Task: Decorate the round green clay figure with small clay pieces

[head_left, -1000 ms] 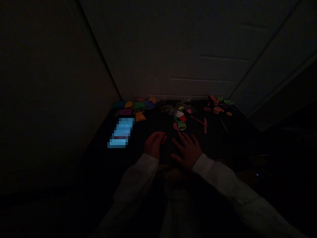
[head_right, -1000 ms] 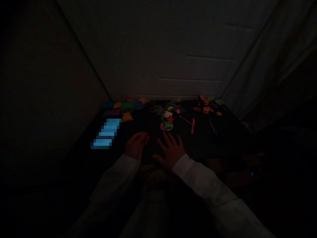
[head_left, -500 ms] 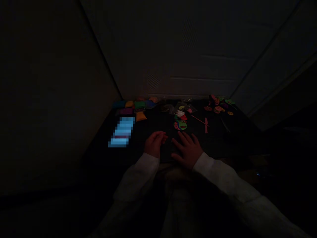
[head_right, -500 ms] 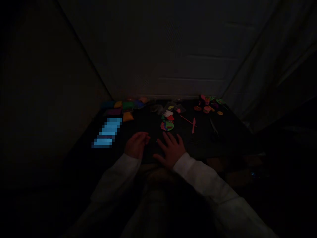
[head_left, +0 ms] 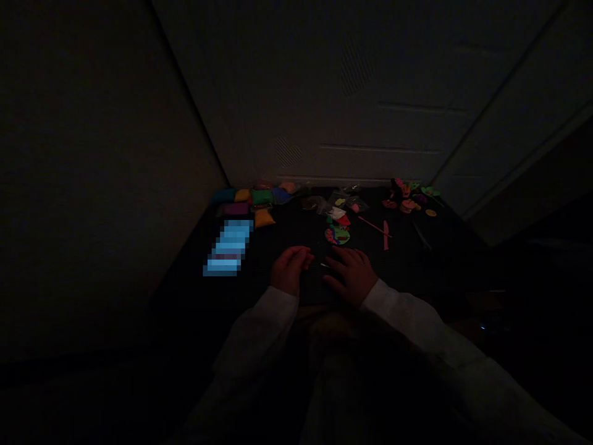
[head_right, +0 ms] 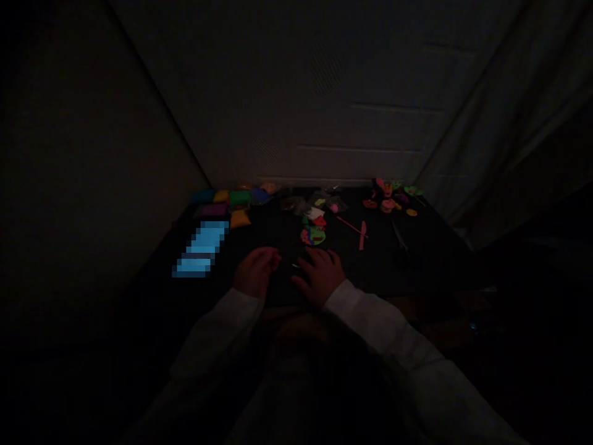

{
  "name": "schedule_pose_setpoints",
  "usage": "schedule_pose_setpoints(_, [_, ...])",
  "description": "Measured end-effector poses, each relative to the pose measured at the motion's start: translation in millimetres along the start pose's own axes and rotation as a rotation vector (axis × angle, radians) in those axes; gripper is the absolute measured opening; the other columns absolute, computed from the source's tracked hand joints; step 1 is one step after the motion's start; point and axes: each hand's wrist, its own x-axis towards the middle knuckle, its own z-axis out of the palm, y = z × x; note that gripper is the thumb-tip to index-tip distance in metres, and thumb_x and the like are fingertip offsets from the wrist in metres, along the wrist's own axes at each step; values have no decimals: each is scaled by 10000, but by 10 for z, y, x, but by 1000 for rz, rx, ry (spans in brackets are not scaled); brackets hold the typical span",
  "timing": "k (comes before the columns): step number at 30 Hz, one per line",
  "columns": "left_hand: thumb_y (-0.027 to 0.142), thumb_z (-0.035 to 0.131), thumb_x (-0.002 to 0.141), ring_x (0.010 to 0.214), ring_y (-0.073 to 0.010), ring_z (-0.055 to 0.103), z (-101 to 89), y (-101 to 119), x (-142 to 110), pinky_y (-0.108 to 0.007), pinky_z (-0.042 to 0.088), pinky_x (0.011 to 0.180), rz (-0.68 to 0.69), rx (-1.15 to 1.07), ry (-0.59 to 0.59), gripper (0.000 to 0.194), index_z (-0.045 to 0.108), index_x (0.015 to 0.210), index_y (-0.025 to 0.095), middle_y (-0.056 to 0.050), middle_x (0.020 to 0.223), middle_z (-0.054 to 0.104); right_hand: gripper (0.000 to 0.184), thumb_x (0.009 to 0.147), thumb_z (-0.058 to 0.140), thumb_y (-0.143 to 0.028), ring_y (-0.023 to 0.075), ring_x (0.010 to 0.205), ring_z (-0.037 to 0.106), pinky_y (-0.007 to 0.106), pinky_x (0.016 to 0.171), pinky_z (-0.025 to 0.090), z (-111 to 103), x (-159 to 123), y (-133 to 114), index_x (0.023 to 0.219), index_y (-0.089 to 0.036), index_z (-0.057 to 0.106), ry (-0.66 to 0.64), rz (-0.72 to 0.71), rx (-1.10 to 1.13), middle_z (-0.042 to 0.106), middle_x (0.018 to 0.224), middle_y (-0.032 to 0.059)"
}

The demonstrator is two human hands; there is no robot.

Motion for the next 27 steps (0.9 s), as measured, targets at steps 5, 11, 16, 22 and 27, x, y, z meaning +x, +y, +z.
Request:
schedule_pose_setpoints(5, [300,618,583,529,-72,487,5,5,4,-190,349,501,-5,-2,-4,207,589,700,131,-12,576,572,301,776,419,-406,178,954,439,335,816,328,8,87,66,967,-219,559,8,40,43,514,1033,51])
schedule_pose_setpoints(11, [305,618,578,532,-74,492,4,13,-1,-192,353,506,-6,5,-5,219,588,704,127,-12,582,575,219,787,418,-353,142,831,466,272,734,349,32,149,53,812,-202,576,12,45,78,534,863,37])
schedule_pose_setpoints(16, [309,620,574,530,-72,486,8,13,-3,-190,353,503,-5,-1,-9,229,587,704,123,-11,579,571,227,783,426,-377,145,809,461,271,720,342,35,112,42,784,-203,572,12,49,78,529,831,37])
schedule_pose_setpoints(22, [308,621,582,550,-79,498,4,9,0,-189,354,503,-13,0,-7,223,589,709,127,-15,591,577,281,773,416,-445,159,822,456,289,730,341,-3,48,51,842,-205,546,14,60,62,536,866,31])
schedule_pose_setpoints(27, [306,620,584,535,-71,489,7,18,-3,-190,351,505,-10,-2,-11,223,590,709,124,-15,590,577,474,781,363,-491,226,998,392,379,833,286,-35,-62,18,1149,-200,431,23,56,18,475,1099,76])
